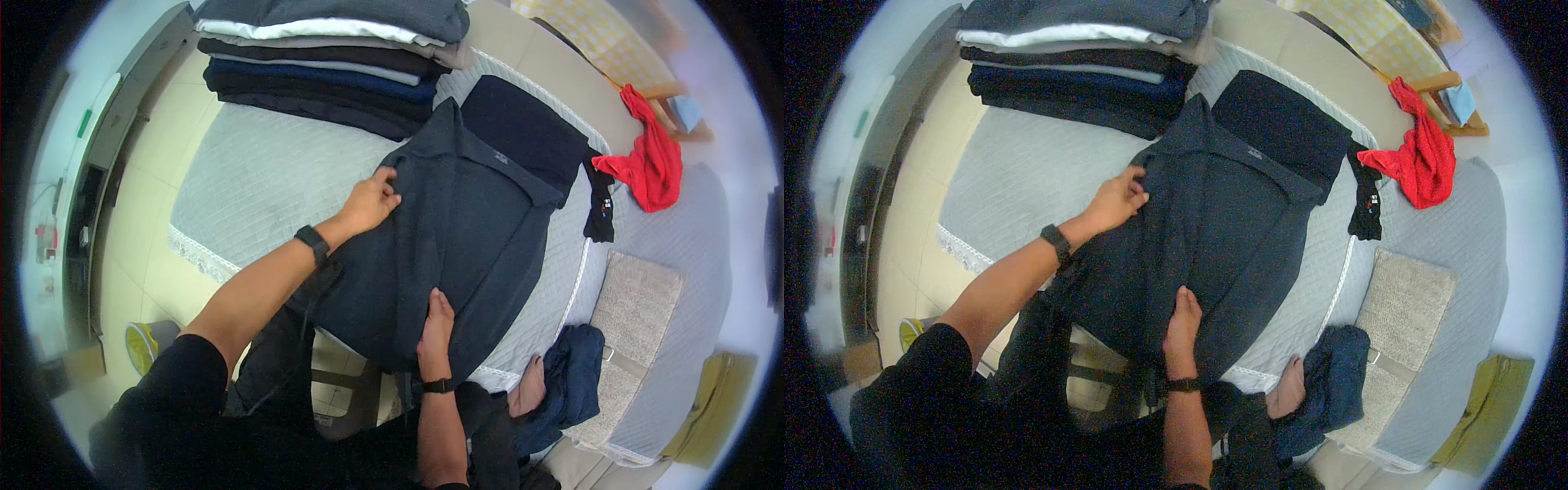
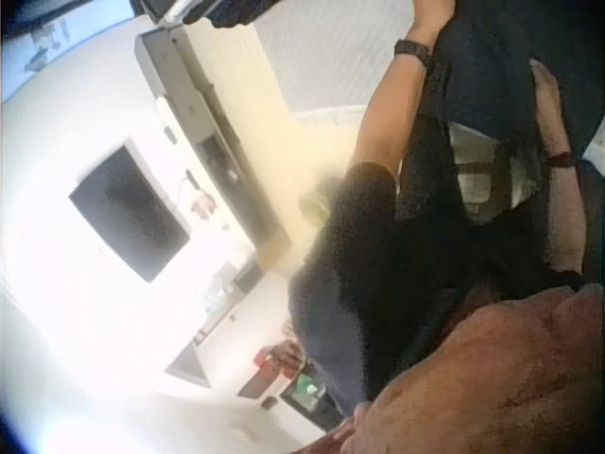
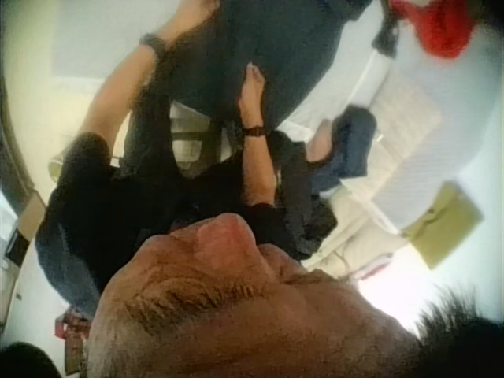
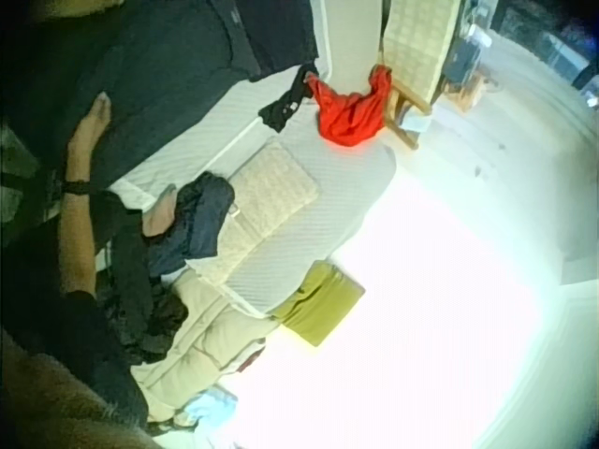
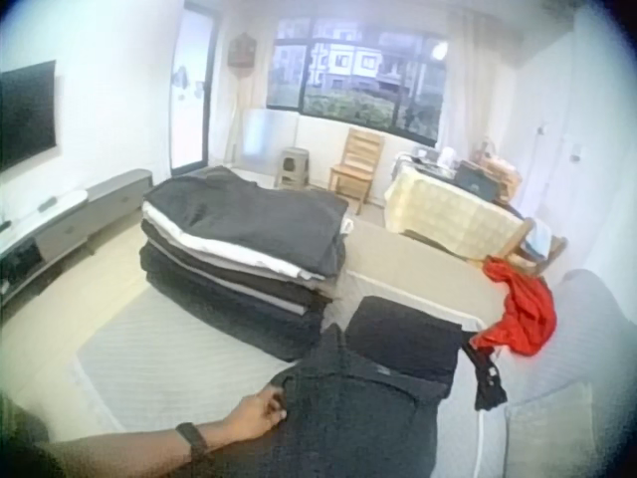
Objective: The person picks up clothing items from a bed, including a long-sleeved shirt and a zippered jacket, and folds them one by one, placing each folded item onto a stack on the bed.
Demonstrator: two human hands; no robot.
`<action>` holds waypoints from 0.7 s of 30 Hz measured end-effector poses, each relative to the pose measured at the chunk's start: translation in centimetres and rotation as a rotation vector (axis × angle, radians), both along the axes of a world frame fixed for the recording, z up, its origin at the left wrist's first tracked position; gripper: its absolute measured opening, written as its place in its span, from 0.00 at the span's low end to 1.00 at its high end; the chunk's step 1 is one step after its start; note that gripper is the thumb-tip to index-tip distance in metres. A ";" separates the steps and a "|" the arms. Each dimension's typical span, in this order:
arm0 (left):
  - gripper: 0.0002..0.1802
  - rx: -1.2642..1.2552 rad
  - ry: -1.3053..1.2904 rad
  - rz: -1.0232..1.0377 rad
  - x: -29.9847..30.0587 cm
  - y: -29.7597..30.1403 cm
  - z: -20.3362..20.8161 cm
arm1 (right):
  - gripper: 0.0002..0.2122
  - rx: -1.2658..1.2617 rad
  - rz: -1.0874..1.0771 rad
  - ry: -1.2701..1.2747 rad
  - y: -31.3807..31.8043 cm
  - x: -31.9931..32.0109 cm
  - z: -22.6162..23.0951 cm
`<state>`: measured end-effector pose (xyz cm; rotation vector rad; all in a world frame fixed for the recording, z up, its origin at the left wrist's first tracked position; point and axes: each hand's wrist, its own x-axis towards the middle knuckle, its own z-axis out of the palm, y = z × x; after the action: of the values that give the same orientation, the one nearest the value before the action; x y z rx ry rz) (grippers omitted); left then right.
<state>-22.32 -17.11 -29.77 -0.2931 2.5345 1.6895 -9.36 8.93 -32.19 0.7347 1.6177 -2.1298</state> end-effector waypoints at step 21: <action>0.11 -0.186 0.154 0.328 -8.6 -7.7 -5.0 | 0.17 -0.388 0.304 -0.112 -3.9 2.6 5.4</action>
<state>-30.89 -24.80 -34.81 -0.6483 2.8966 1.6303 -6.76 5.00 -26.82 0.4426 1.1258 -2.0476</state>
